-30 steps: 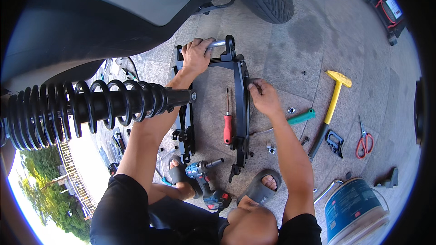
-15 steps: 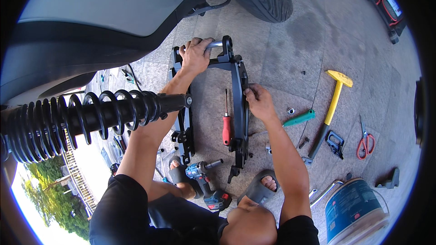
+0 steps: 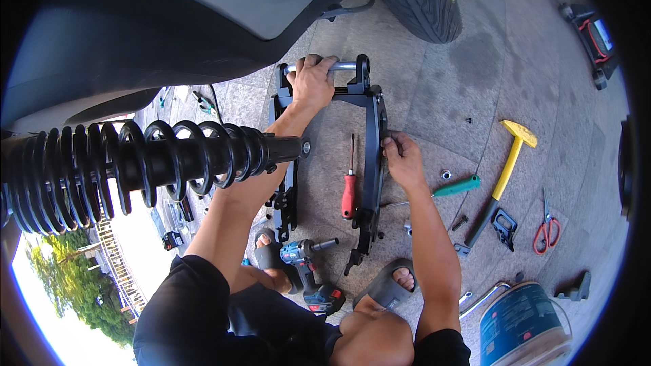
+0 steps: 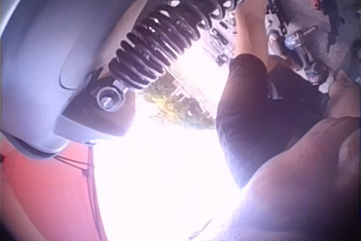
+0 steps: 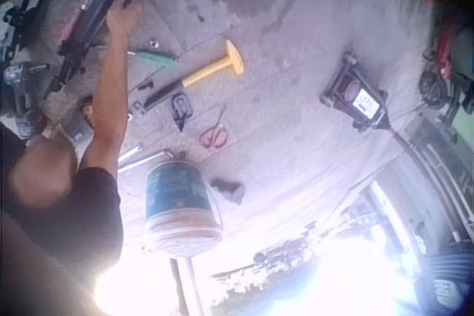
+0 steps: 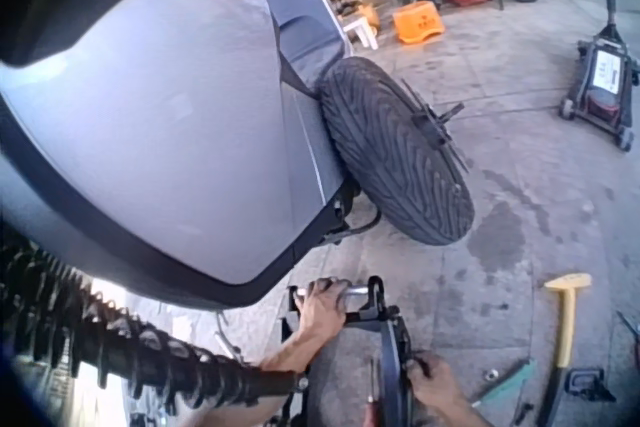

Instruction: The person assembles a motorcycle suspension component on the floor. They use a screwdriver to tighten bolts, insert a metal rod, and attach a spring assembly to the frame.

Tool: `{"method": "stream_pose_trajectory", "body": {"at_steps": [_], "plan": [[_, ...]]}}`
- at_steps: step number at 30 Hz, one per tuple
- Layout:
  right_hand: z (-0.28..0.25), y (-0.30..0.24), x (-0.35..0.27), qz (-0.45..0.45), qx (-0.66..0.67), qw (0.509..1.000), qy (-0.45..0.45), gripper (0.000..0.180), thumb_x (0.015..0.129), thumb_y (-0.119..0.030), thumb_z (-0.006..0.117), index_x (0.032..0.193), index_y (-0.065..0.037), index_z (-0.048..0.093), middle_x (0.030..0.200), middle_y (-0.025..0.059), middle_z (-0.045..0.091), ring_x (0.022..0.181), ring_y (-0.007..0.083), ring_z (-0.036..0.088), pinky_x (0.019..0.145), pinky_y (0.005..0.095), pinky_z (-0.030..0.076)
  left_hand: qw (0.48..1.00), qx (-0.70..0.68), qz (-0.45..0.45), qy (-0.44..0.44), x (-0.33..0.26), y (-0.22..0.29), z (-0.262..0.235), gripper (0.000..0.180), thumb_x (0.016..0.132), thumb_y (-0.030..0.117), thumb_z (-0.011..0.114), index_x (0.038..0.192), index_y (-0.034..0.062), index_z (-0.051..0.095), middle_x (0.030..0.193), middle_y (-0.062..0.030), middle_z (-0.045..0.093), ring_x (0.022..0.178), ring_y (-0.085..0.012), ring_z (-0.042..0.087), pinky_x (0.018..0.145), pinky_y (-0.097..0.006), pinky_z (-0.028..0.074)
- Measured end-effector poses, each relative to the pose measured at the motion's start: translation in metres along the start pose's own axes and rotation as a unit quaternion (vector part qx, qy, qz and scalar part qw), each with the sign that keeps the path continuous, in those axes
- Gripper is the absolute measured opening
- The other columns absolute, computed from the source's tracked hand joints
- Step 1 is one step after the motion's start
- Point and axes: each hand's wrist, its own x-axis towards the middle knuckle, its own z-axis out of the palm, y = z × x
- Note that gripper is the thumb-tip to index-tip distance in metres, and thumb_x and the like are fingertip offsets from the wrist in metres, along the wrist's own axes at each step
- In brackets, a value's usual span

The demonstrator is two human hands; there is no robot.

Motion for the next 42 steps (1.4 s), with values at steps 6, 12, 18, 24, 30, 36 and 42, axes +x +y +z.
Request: {"method": "stream_pose_trajectory", "body": {"at_steps": [6, 12, 18, 24, 30, 36, 42], "plan": [[-0.002, -0.004, -0.003, 0.013, -0.016, 1.000, 0.002, 0.022, 0.090, -0.018, 0.056, 0.099, 0.001, 0.064, 0.082, 0.0169, 0.067, 0.076, 0.0259, 0.066, 0.070, 0.0346, 0.050, 0.999, -0.045, 0.010, 0.028, -0.002, -0.002, 0.001, 0.039, 0.080, 0.010, 0.062, 0.117, 0.0205, 0.064, 0.116, -0.0068, 0.054, 0.113, -0.0323, 0.045, 0.091, -0.050, 0.039], [0.000, 0.002, -0.004, -0.014, -0.020, 1.000, 0.013, 0.020, 0.094, -0.019, 0.056, 0.094, -0.001, 0.062, 0.071, 0.0013, 0.059, 0.065, 0.0085, 0.054, 0.060, 0.0242, 0.044, 0.999, -0.033, 0.000, 0.030, -0.003, 0.001, 0.001, 0.039, 0.079, 0.010, 0.063, 0.116, 0.0204, 0.064, 0.116, -0.0071, 0.054, 0.113, -0.0323, 0.045, 0.091, -0.050, 0.039], [-0.003, -0.004, -0.004, 0.008, -0.031, 0.999, 0.006, 0.023, 0.090, -0.019, 0.057, 0.098, 0.000, 0.065, 0.084, 0.0189, 0.067, 0.081, 0.0297, 0.067, 0.073, 0.0363, 0.050, 0.999, -0.034, 0.003, 0.038, -0.003, 0.001, 0.002, 0.039, 0.079, 0.011, 0.063, 0.116, 0.0205, 0.065, 0.116, -0.0078, 0.054, 0.113, -0.0330, 0.045, 0.091, -0.050, 0.039], [-0.002, -0.008, -0.004, 0.012, -0.046, 0.999, 0.009, 0.023, 0.089, -0.019, 0.056, 0.099, 0.000, 0.065, 0.087, 0.0207, 0.067, 0.084, 0.0324, 0.067, 0.075, 0.0373, 0.050, 0.998, -0.046, 0.010, 0.045, -0.003, -0.001, 0.004, 0.039, 0.079, 0.010, 0.063, 0.117, 0.0208, 0.064, 0.116, -0.0088, 0.054, 0.112, -0.0339, 0.045, 0.090, -0.049, 0.039], [-0.002, -0.008, -0.003, 0.022, -0.043, 0.999, 0.003, 0.024, 0.090, -0.019, 0.056, 0.101, 0.001, 0.065, 0.089, 0.0206, 0.067, 0.085, 0.0310, 0.067, 0.076, 0.0365, 0.050, 0.998, -0.052, 0.004, 0.035, -0.003, 0.001, 0.002, 0.037, 0.081, 0.010, 0.061, 0.116, 0.0202, 0.064, 0.116, -0.0089, 0.055, 0.113, -0.0341, 0.046, 0.092, -0.048, 0.040], [-0.001, -0.010, -0.003, 0.020, -0.042, 0.999, 0.003, 0.025, 0.091, -0.019, 0.056, 0.101, 0.001, 0.064, 0.089, 0.0200, 0.067, 0.084, 0.0293, 0.067, 0.076, 0.0355, 0.050, 0.998, -0.054, -0.001, 0.025, -0.004, 0.003, -0.002, 0.036, 0.081, 0.011, 0.061, 0.116, 0.0202, 0.065, 0.117, -0.0090, 0.056, 0.115, -0.0338, 0.046, 0.095, -0.047, 0.039], [0.000, -0.009, -0.002, 0.019, -0.042, 0.999, 0.008, 0.024, 0.090, -0.019, 0.056, 0.099, 0.001, 0.064, 0.086, 0.0197, 0.067, 0.081, 0.0289, 0.067, 0.074, 0.0355, 0.050, 0.997, -0.065, 0.013, 0.043, -0.005, 0.000, 0.001, 0.037, 0.079, 0.011, 0.062, 0.115, 0.0210, 0.066, 0.115, -0.0074, 0.054, 0.112, -0.0324, 0.045, 0.091, -0.049, 0.038]]}}
